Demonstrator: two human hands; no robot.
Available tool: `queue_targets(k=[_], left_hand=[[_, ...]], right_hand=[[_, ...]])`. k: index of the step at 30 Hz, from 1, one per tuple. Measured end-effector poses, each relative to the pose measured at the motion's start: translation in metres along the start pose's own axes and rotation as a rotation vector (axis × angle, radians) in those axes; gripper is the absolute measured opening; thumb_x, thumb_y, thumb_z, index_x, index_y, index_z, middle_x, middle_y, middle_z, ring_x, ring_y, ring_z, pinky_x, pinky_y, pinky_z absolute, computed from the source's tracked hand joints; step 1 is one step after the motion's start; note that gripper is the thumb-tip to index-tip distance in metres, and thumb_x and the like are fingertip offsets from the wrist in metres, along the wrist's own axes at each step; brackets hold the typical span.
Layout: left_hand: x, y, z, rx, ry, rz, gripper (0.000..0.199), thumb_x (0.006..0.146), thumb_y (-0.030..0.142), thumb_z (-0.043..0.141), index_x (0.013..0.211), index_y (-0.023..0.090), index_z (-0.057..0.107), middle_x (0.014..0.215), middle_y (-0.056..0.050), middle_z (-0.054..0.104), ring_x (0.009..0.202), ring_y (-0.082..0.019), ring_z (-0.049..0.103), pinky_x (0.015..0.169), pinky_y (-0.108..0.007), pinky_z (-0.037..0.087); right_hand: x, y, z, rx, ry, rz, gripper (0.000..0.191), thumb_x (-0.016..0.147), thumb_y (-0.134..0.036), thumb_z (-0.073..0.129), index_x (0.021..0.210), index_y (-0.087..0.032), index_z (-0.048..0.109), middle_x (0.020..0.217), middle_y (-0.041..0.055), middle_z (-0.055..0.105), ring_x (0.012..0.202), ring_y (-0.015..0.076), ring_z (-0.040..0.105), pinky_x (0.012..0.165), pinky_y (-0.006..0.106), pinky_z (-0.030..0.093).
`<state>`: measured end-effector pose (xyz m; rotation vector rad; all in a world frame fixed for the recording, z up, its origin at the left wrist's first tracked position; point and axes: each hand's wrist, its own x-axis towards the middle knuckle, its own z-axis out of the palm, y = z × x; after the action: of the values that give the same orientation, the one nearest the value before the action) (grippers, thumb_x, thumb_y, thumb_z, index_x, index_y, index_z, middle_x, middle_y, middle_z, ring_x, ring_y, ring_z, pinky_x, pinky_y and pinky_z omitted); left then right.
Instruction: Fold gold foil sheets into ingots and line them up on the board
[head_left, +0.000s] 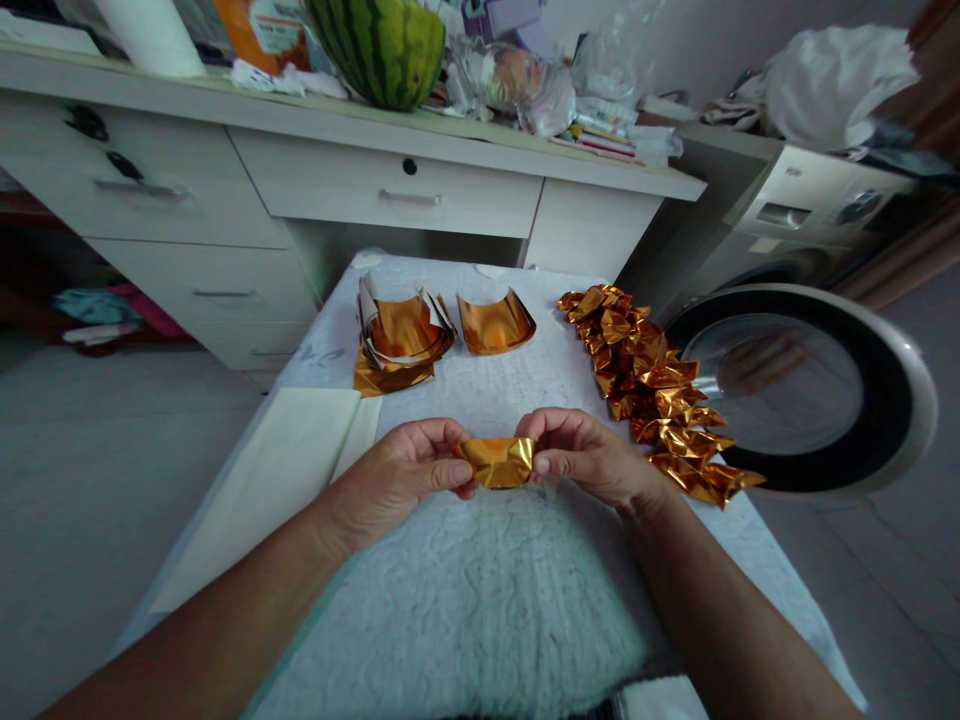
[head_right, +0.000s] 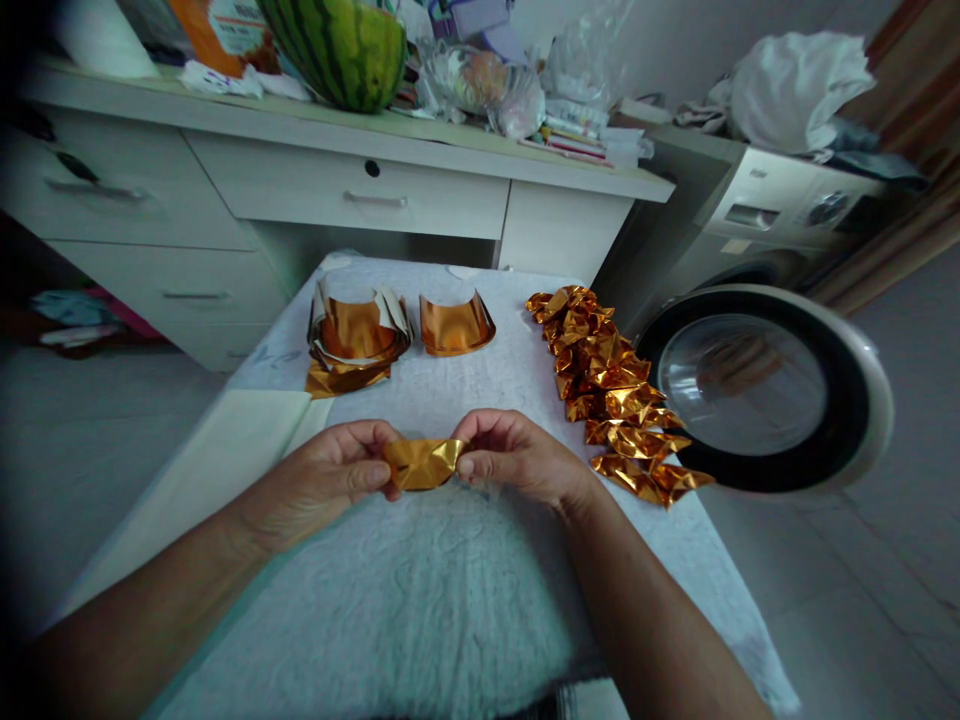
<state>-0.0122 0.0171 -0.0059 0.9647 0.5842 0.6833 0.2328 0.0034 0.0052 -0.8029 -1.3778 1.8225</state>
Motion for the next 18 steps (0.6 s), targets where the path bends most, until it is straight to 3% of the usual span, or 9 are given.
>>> queue_targets(k=[18], left_hand=[[0.0000, 0.0050, 0.0051, 0.090, 0.050, 0.004, 0.023, 0.069, 0.027, 0.081, 0.073, 0.014, 0.063, 0.064, 0.001, 0.068, 0.061, -0.010, 0.059, 0.060, -0.021, 0.043]], right_hand=[[0.0006, 0.0025, 0.0018, 0.054, -0.003, 0.011, 0.025, 0.077, -0.029, 0.080, 0.084, -0.016, 0.060, 0.070, -0.0042, 0.060, 0.058, 0.0060, 0.050, 0.054, 0.018, 0.037]])
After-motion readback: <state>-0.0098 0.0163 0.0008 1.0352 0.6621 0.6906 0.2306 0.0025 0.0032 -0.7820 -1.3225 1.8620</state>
